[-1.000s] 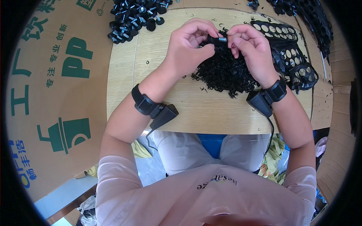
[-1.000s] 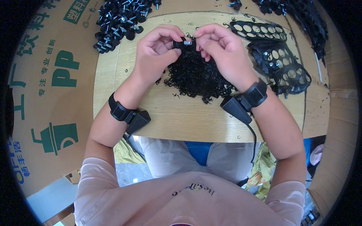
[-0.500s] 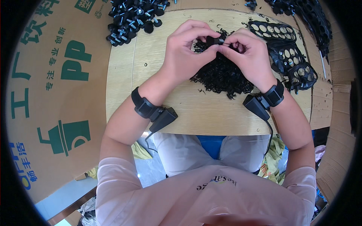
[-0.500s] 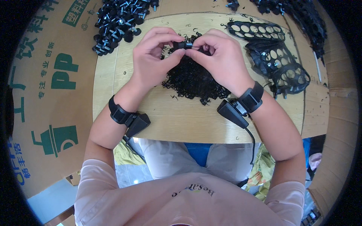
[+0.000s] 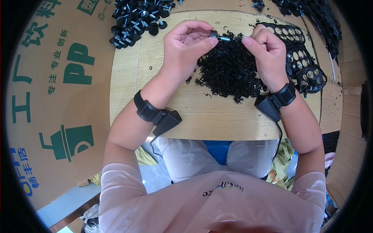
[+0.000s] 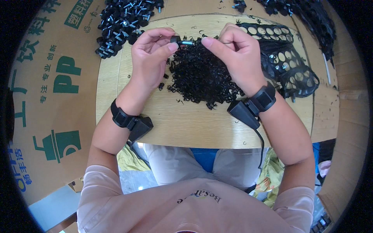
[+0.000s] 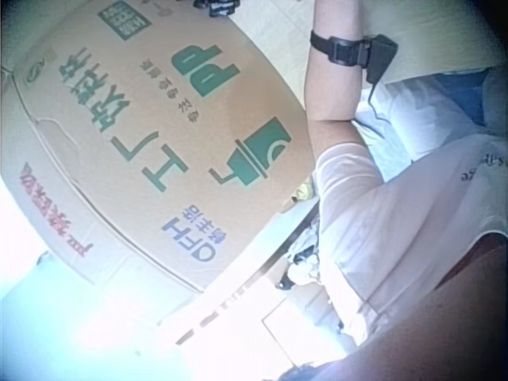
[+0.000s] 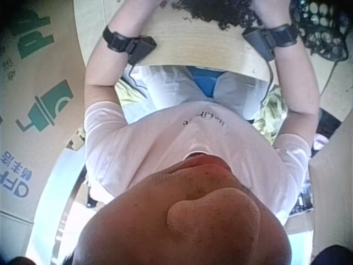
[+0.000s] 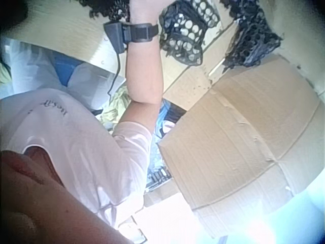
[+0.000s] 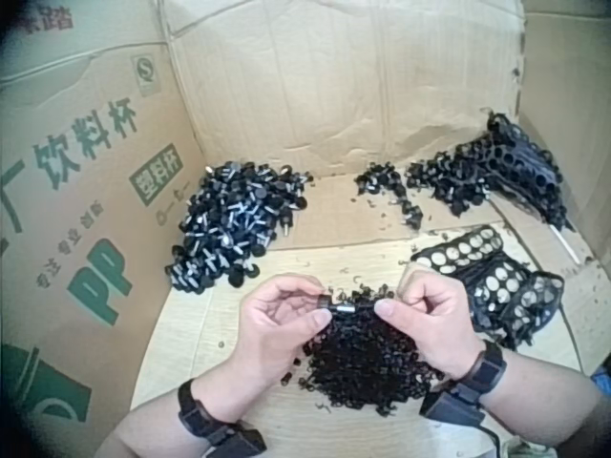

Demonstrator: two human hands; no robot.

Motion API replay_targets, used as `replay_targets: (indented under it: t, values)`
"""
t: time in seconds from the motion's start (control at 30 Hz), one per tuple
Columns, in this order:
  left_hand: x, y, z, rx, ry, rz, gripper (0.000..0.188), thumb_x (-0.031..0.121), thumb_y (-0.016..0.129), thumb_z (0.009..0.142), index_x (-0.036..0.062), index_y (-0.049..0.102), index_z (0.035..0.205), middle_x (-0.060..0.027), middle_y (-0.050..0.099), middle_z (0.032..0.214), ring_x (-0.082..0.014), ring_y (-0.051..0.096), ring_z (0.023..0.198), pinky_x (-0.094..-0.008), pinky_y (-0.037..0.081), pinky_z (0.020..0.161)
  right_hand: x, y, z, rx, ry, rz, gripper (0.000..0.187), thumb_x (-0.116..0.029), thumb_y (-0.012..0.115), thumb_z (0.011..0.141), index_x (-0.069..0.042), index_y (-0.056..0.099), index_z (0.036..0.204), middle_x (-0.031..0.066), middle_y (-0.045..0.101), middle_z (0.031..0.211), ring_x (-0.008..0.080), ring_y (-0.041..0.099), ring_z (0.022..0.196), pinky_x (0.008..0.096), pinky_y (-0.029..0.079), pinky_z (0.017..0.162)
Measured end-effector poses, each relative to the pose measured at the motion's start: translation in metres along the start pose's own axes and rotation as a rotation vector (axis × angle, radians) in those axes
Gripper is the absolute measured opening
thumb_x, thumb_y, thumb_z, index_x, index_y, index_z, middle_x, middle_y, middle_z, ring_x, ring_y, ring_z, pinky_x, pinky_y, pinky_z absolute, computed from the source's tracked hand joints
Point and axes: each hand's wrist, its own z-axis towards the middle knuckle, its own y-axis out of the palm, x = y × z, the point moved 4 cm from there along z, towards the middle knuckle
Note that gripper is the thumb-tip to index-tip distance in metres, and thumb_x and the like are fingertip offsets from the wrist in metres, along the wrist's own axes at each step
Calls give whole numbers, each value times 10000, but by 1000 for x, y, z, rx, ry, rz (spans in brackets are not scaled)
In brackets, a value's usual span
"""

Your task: Assembling small plastic components by inserting pins into clips at a workstation.

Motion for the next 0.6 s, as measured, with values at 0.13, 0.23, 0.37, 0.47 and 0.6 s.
replay_targets:
  t: [0.13, 0.23, 0.37, 0.47, 0.6]
  values:
    - [-2, -7, 4, 60, -31, -6, 255, -91, 642, 791, -35, 592, 1035, -110, 621, 1030, -172, 623, 943, -286, 518, 849, 7, -3, 7, 55, 61, 428, 407, 21, 636, 872, -103, 356, 603, -49, 352, 626, 58, 316, 596, 223, 368, 657]
    - [-1, -6, 3, 78, 3, -56, 265, -63, 706, 786, -28, 596, 1024, -91, 627, 974, -129, 624, 902, -257, 532, 804, 0, -7, 9, 147, 186, 717, 355, 64, 544, 883, -86, 369, 612, -31, 348, 623, 75, 323, 581, 285, 447, 794]
    - [-2, -8, 5, 111, -88, 5, 258, -89, 649, 788, -34, 590, 1034, -102, 629, 994, -164, 623, 925, -292, 520, 847, 3, -28, 10, 205, 298, 970, 302, 68, 525, 861, -75, 399, 626, -18, 347, 639, 75, 361, 617, 254, 419, 637]
    - [-3, -6, 4, 77, -44, 26, 265, -83, 660, 784, -33, 590, 1034, -99, 633, 980, -161, 624, 921, -289, 522, 845, 2, -20, 8, 117, 300, 934, 284, 36, 571, 847, -86, 430, 633, -30, 439, 748, 63, 385, 671, 221, 292, 499]
    - [-3, -7, 4, 67, 13, 50, 293, -83, 668, 779, -22, 598, 1056, -90, 636, 1000, -163, 625, 924, -296, 522, 870, 0, -9, 8, -93, 200, 422, 255, -54, 637, 864, -89, 476, 670, -7, 488, 1077, 46, 401, 683, 201, 284, 535]
